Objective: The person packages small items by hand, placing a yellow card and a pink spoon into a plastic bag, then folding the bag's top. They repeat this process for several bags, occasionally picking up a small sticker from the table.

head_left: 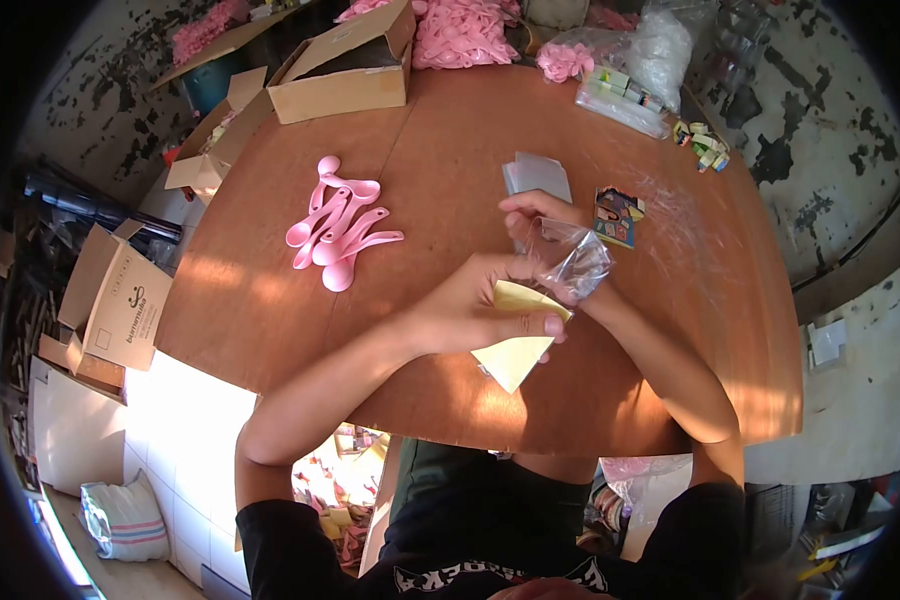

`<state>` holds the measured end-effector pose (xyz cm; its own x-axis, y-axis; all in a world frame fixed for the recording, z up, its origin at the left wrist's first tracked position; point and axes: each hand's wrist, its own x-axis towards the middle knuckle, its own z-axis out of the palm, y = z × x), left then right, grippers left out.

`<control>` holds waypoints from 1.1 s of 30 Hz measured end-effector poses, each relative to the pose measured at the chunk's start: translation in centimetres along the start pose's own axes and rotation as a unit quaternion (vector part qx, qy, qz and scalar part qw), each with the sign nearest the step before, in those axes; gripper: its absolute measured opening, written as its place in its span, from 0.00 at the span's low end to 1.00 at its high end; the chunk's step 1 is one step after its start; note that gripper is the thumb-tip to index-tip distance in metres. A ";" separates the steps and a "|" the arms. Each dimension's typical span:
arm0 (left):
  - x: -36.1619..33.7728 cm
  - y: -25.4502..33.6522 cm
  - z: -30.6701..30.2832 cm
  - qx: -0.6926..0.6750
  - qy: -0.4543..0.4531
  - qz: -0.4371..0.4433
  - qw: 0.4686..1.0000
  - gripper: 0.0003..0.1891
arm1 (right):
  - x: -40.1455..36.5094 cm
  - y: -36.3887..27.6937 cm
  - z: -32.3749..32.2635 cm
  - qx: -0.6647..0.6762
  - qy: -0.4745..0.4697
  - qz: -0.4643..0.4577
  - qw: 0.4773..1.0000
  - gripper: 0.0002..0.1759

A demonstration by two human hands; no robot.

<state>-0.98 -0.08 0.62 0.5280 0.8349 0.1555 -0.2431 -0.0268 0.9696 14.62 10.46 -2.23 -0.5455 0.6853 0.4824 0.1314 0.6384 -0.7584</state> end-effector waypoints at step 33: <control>0.3 -0.3 -0.3 -0.053 0.015 -0.005 0.998 0.14 | 3.2 -3.6 -2.4 0.158 0.056 0.082 0.982 0.10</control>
<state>-1.04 0.36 0.35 0.5065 0.8509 0.1396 -0.3241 0.0378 0.9453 14.38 11.24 3.07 -0.4415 0.8155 0.3743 -0.0637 0.3876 -0.9196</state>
